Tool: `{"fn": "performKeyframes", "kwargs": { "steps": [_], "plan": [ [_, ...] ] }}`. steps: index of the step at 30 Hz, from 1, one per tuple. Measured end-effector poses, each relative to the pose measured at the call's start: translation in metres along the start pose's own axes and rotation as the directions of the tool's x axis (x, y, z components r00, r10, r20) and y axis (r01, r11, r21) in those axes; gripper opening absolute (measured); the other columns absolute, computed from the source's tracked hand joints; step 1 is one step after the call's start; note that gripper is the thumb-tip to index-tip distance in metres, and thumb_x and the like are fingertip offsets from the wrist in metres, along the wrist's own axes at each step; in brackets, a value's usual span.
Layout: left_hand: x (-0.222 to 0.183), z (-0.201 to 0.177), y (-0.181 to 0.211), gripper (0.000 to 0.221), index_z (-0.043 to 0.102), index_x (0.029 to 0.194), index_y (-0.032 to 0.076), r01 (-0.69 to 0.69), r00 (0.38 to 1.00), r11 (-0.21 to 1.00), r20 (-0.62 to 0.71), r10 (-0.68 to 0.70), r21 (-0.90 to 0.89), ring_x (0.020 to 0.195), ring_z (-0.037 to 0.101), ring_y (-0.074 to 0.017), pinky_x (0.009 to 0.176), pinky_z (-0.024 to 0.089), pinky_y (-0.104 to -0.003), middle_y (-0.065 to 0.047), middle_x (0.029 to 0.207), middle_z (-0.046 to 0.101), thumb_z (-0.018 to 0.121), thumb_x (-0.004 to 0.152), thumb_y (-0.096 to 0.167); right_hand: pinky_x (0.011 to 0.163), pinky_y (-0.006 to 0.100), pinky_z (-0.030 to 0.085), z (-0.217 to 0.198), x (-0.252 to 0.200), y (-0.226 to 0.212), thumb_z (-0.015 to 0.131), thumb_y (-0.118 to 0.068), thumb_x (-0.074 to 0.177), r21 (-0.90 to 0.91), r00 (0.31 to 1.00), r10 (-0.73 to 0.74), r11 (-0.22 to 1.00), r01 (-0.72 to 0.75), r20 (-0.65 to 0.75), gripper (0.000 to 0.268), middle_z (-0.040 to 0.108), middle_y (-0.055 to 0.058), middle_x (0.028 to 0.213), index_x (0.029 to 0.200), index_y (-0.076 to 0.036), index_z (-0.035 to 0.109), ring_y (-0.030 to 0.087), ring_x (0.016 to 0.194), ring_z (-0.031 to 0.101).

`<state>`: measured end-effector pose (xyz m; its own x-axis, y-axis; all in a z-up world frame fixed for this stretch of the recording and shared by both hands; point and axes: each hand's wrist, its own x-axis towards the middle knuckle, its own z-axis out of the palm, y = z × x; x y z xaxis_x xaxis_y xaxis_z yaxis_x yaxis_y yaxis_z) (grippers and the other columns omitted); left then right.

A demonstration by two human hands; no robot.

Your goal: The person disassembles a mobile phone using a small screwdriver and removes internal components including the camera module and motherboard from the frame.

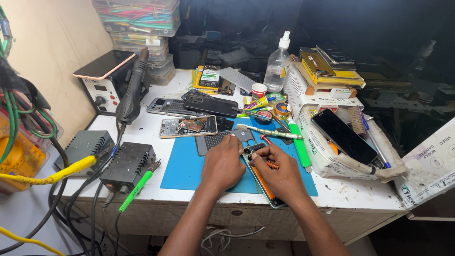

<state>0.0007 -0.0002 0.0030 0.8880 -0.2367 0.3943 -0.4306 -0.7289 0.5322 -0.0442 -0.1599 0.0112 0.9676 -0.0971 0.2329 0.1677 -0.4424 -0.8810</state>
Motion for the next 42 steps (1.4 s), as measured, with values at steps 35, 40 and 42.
{"fn": "performKeyframes", "kwargs": {
  "steps": [35, 40, 42],
  "plan": [
    [0.006, -0.008, -0.012, 0.017, 0.046, 0.115, 0.005, -0.003, 0.896, 0.695, -0.310, -0.317, -0.719, 0.072, 0.056, -0.0098, 0.064, 0.050, -0.027, -0.007, 0.087, 0.058, 0.047, 0.099, -0.001, 0.046, 0.022, 0.048, -0.057, 0.006, -0.007, 0.064, -0.014, 0.099, 0.354, 0.983, -0.113, 0.922, 0.158, -0.143, 0.013, 0.077, 0.011, 0.093, 0.100, -0.001, 0.064, 0.005, 0.063, 0.060],
    [0.002, -0.010, -0.015, 0.021, 0.046, 0.124, 0.005, -0.037, 0.867, 0.766, -0.402, -0.295, -0.641, 0.076, 0.058, -0.0151, 0.067, 0.049, -0.033, -0.008, 0.091, 0.058, 0.039, 0.104, 0.003, 0.048, 0.022, 0.047, -0.078, -0.005, 0.020, 0.063, -0.010, 0.100, 0.381, 0.965, -0.113, 0.903, 0.199, -0.238, 0.011, 0.073, 0.015, 0.090, 0.101, 0.001, 0.062, 0.008, 0.064, 0.061],
    [0.002, -0.008, -0.014, 0.021, 0.043, 0.125, 0.003, -0.070, 0.849, 0.807, -0.460, -0.260, -0.586, 0.077, 0.060, -0.0169, 0.071, 0.050, -0.035, -0.009, 0.089, 0.059, 0.037, 0.105, 0.003, 0.047, 0.022, 0.047, -0.078, -0.008, 0.036, 0.063, -0.009, 0.100, 0.375, 0.967, -0.086, 0.911, 0.174, -0.241, 0.011, 0.073, 0.015, 0.089, 0.101, 0.001, 0.062, 0.008, 0.064, 0.061]
  ]
}}
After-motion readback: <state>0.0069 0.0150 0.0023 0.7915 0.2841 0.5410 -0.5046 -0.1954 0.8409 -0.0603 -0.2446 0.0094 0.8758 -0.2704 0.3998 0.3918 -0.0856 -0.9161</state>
